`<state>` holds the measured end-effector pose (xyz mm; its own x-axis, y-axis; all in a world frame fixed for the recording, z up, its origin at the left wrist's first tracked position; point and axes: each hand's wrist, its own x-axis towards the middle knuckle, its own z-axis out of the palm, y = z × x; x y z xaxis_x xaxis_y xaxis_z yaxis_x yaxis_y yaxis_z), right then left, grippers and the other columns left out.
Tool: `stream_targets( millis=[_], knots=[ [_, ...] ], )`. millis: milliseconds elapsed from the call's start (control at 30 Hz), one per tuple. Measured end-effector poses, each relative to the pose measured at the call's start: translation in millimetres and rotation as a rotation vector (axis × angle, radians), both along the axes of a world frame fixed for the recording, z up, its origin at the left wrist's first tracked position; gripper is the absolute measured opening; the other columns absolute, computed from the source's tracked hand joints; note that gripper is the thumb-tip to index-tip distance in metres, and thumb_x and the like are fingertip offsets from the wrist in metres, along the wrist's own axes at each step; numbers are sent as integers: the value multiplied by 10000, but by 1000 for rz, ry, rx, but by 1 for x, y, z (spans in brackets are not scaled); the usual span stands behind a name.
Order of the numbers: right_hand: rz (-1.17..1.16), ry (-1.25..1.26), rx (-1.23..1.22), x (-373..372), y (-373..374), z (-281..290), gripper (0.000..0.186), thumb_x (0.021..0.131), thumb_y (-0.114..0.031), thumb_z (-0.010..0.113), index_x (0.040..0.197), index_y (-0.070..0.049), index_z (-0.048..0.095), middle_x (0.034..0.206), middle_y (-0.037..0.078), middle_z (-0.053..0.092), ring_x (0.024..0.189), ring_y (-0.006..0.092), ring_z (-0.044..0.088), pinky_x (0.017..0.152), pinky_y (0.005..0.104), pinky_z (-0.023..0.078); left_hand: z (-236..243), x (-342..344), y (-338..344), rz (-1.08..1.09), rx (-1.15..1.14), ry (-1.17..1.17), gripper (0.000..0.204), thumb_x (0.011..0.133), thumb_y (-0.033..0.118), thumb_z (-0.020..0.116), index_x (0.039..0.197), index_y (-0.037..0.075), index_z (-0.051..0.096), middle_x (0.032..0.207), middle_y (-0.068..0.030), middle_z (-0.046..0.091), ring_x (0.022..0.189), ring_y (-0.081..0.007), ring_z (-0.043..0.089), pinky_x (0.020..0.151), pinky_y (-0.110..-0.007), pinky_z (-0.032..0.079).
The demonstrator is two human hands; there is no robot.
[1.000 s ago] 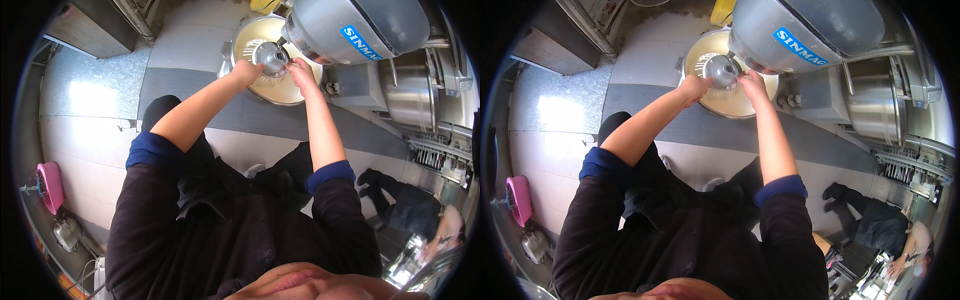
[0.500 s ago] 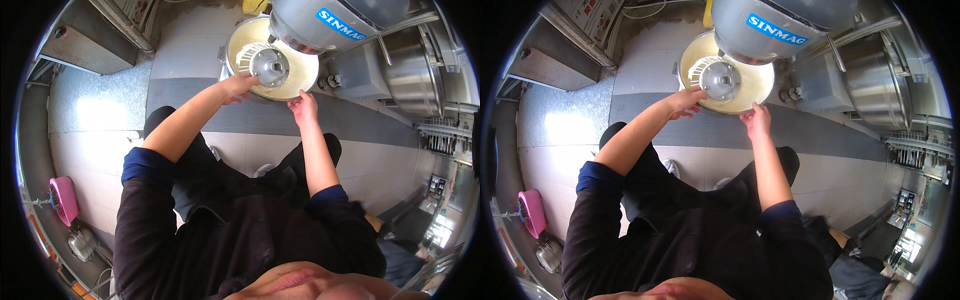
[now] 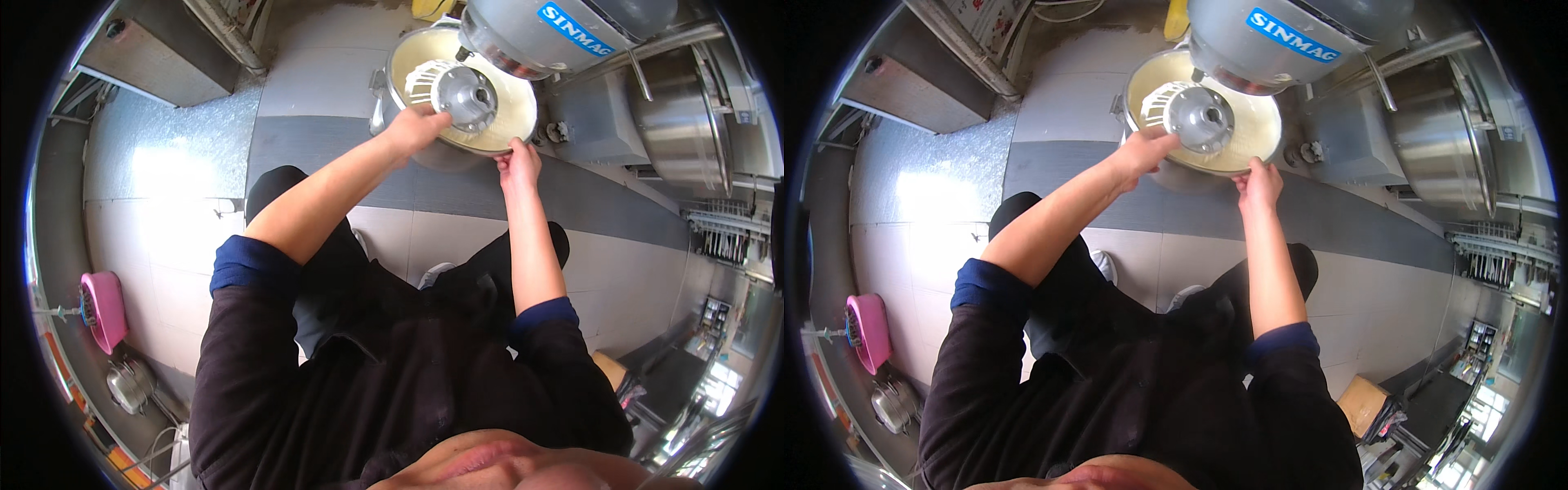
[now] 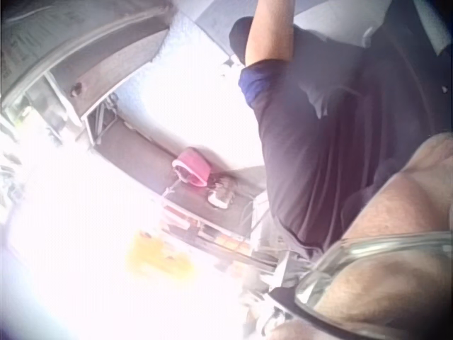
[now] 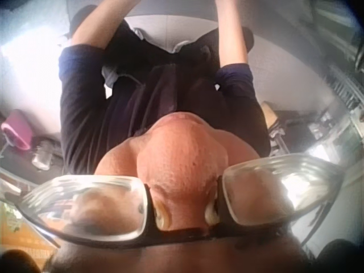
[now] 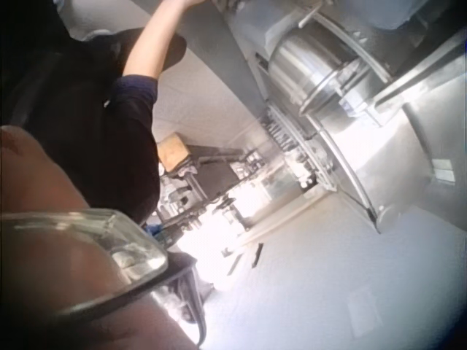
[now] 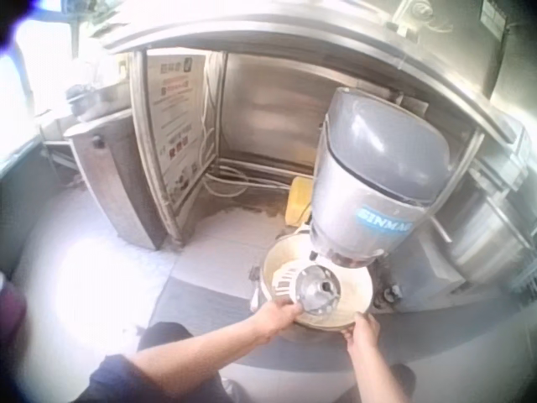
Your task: The person lines multiple baking trays with parchment paper, then removes a mixing bowl from a stand mixer and places it on the counter. They operate an industrial oven, put on oven mitts, and remove two trays of baked pastries, placing them on the counter.
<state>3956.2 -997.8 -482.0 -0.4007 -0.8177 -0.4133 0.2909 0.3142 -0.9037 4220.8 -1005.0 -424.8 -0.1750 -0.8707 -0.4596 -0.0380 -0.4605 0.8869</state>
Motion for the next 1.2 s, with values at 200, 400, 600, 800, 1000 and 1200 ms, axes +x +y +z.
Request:
stream_targets(
  millis=[200, 400, 600, 800, 1000, 1200],
  knots=[
    [-16, 54, 145, 13, 44, -13, 127, 891, -77, 676, 893, -34, 557, 759, 76, 614, 530, 137, 554, 459, 279, 400, -4, 8, 61, 37, 220, 15, 377, 922, 361, 671, 1129, 50, 725, 912, -31, 609, 773, -145, 518, 687, -338, 466],
    [131, 12, 277, 40, 98, -24, 168, 887, -82, 679, 809, -65, 532, 661, 28, 538, 461, 116, 486, 421, 259, 359, -15, 24, 141, 250, 337, 7, 330, 936, 336, 667, 1087, 50, 732, 835, -6, 597, 751, -114, 507, 689, -290, 424],
    [429, -46, 238, 93, 103, -35, 165, 905, -78, 693, 836, -59, 544, 678, 39, 574, 436, 135, 506, 426, 278, 411, -17, 49, 222, 597, 280, -37, 282, 950, 295, 671, 1109, 74, 744, 890, -2, 647, 776, -107, 519, 695, -273, 423],
    [658, -100, 175, 142, 111, -41, 132, 956, -127, 685, 946, -39, 587, 779, 59, 638, 543, 147, 599, 466, 281, 464, -22, 99, 263, 591, 252, -44, 311, 997, 422, 732, 1007, 115, 685, 868, 30, 596, 805, -82, 531, 748, -286, 489],
    [735, -149, 209, 124, 176, -40, 73, 1035, -125, 599, 1096, -86, 607, 882, 44, 689, 674, 136, 664, 539, 262, 540, -45, 96, 328, 560, 277, -72, 356, 1047, 396, 672, 1164, 60, 679, 983, -10, 654, 883, -108, 581, 781, -315, 521],
    [799, -178, 484, 96, 253, -50, 211, 1004, -80, 608, 1210, -47, 574, 1080, 105, 699, 846, 210, 707, 728, 372, 610, -56, 90, 397, 526, 359, -23, 345, 1085, 273, 627, 1363, 69, 632, 994, -17, 673, 884, -97, 604, 779, -301, 551]
  ],
)
